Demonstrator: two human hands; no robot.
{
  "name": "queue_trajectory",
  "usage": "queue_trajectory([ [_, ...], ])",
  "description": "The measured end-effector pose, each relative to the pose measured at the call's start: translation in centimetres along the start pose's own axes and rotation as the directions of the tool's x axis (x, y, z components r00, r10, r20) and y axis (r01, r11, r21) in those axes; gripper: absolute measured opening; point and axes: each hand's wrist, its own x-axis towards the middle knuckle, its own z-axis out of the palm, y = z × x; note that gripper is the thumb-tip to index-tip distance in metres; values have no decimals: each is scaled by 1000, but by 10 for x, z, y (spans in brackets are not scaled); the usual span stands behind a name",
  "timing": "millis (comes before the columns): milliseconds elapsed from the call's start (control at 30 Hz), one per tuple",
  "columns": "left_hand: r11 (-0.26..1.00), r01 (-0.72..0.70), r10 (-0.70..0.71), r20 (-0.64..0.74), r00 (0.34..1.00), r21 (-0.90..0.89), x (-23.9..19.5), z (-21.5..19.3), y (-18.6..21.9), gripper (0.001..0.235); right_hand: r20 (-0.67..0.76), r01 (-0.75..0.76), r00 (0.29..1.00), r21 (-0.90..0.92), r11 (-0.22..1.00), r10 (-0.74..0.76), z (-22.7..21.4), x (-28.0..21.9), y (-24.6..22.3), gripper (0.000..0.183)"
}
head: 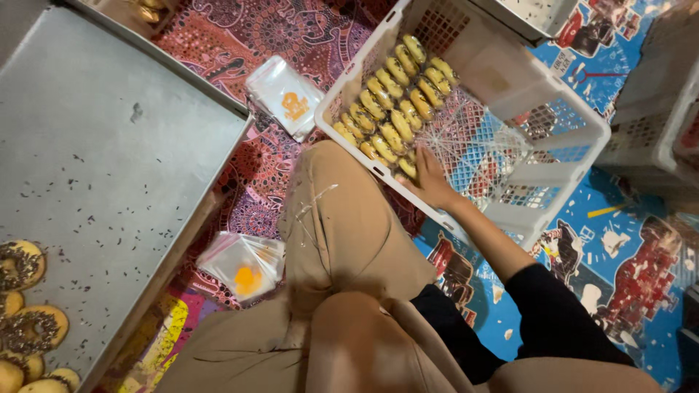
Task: The person sits on the floor and individually places doughnuts into small plastic bags. They then place the sealed bags into a white plastic crate.
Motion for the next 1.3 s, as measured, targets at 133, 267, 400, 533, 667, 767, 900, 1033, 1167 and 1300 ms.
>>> queue_trajectory([
  [133, 1000, -16, 16, 1, 1000, 13, -5, 8, 1, 51, 299, -232, 937, 154, 960, 179, 7, 10, 22, 88],
  [267, 1000, 5, -4, -21, 1000, 25, -7, 9, -2, 54, 361, -390, 852, -45, 920, 379, -48, 24, -14, 54],
  [400, 996, 84, -80, -91, 993, 43, -33, -31, -35, 57, -260, 110, 963, 117, 987, -77, -121, 22, -126, 36],
  [533, 991, 121, -113, -130, 985, 57, -62, -59, -84, 61, 405, 96, 891, 275, 957, -206, -69, 34, -268, 32],
  [667, 1000, -1, 2, -84, 996, 8, -37, 13, -89, 64, 449, 578, 535, 424, 697, -716, 93, 57, -364, 38],
  [767, 991, -133, 133, -35, 990, -7, -4, 86, -51, 66, 266, 712, 681, -25, 701, -682, 192, 75, -371, 36],
  [900, 993, -96, 99, -34, 995, 72, 9, 144, 21, 72, 414, 685, 719, -289, 669, -558, 254, 87, -354, 32],
  [1033, 989, 148, -149, 39, 988, 20, 1, 157, 84, 93, 543, 760, 598, -150, 633, -590, 251, 113, -343, 10],
  [1167, 910, 171, -197, -31, 980, -379, 2, 132, 86, 88, 469, 848, 463, 13, 530, -752, 208, 126, -355, 7],
  [1300, 860, 172, -271, -144, 952, -481, 23, 92, 88, 63, 579, 961, 275, -190, 201, -767, 130, 103, -358, 15],
])
